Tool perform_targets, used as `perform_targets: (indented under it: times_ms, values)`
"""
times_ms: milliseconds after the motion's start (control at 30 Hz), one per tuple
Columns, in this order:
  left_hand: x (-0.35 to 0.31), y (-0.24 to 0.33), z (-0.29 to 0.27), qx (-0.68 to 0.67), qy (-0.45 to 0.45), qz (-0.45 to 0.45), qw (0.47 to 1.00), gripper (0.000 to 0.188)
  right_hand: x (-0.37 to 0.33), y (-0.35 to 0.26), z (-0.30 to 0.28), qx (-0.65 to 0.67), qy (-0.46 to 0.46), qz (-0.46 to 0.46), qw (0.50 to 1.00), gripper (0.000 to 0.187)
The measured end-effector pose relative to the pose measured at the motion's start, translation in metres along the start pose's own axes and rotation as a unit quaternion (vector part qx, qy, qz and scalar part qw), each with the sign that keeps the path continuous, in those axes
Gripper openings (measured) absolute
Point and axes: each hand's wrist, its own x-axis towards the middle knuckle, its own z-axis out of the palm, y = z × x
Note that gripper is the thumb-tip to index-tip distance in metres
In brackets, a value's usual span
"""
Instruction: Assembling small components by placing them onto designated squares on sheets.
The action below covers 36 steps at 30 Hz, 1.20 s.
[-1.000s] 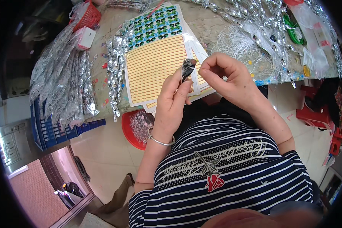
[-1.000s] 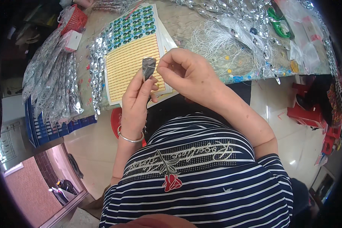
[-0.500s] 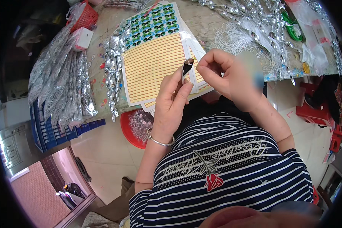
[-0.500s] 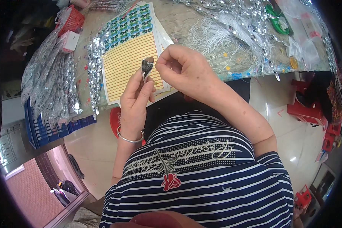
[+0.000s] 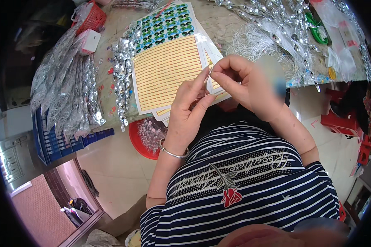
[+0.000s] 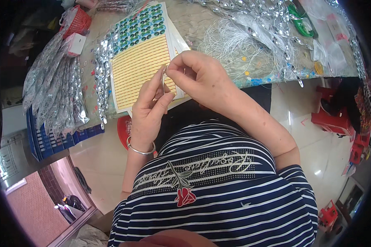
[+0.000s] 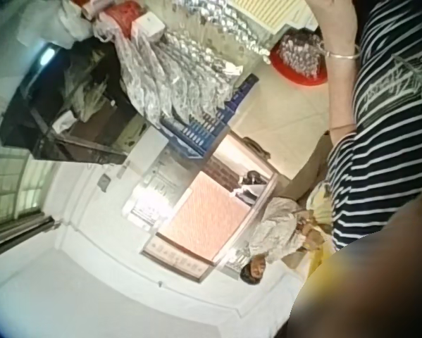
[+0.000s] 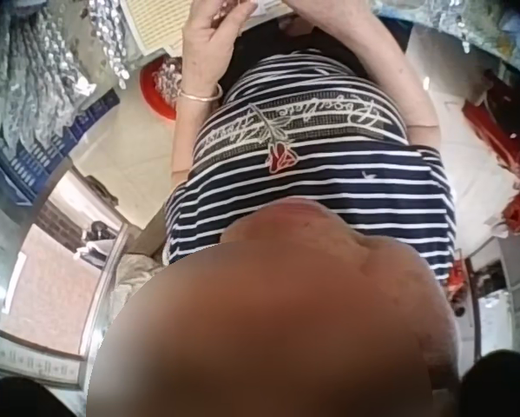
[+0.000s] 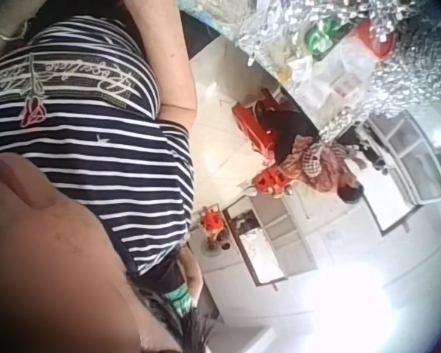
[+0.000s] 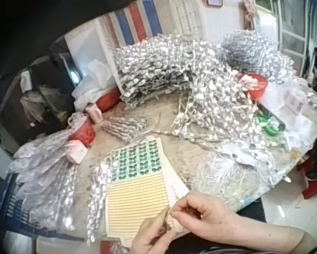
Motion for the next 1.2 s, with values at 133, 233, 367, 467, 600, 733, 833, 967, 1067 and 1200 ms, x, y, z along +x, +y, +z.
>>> perform_targets:
  times_ms: [133,233,367,467,600,733,833,967,1067,1200]
  values:
    - [-0.001,-0.004,-0.002,0.039,-0.002,0.051,0.998,0.054,-0.002,0.005,-0.001,-0.016,-0.022,-0.022,0.999,0.016]
    - [-0.002,0.0,-0.002,0.029,0.005,0.016,0.999,0.053,-0.006,0.005,0.0,-0.012,-0.027,-0.037,0.999,0.021]
    - [-0.003,-0.002,-0.002,0.043,0.025,0.024,0.998,0.05,-0.006,0.004,0.0,0.051,-0.039,0.008,0.998,0.024]
    - [-0.004,-0.002,-0.001,0.036,0.031,0.025,0.999,0.05,-0.006,0.008,-0.001,0.07,-0.045,-0.012,0.996,0.021]
    - [-0.004,0.0,-0.001,0.068,0.034,0.047,0.996,0.049,-0.009,-0.001,0.0,0.031,-0.026,-0.009,0.999,0.027]
    - [-0.004,-0.003,0.001,0.08,0.052,0.051,0.994,0.047,-0.008,-0.007,0.0,-0.124,0.01,-0.178,0.976,0.024]
    - [-0.005,-0.004,0.002,0.116,0.064,0.101,0.986,0.046,-0.004,-0.002,0.002,-0.149,0.037,-0.233,0.96,0.016]
    - [-0.006,-0.003,0.0,0.141,0.046,0.081,0.986,0.045,-0.002,0.003,-0.003,-0.137,0.023,-0.205,0.969,0.008]
    - [-0.009,0.0,-0.006,0.123,0.008,0.047,0.991,0.044,-0.001,0.005,-0.005,0.025,-0.017,-0.094,0.995,0.005]
    - [-0.01,0.001,-0.005,-0.009,-0.031,0.024,0.999,0.038,0.0,-0.001,-0.005,0.079,-0.053,-0.019,0.995,0.006]
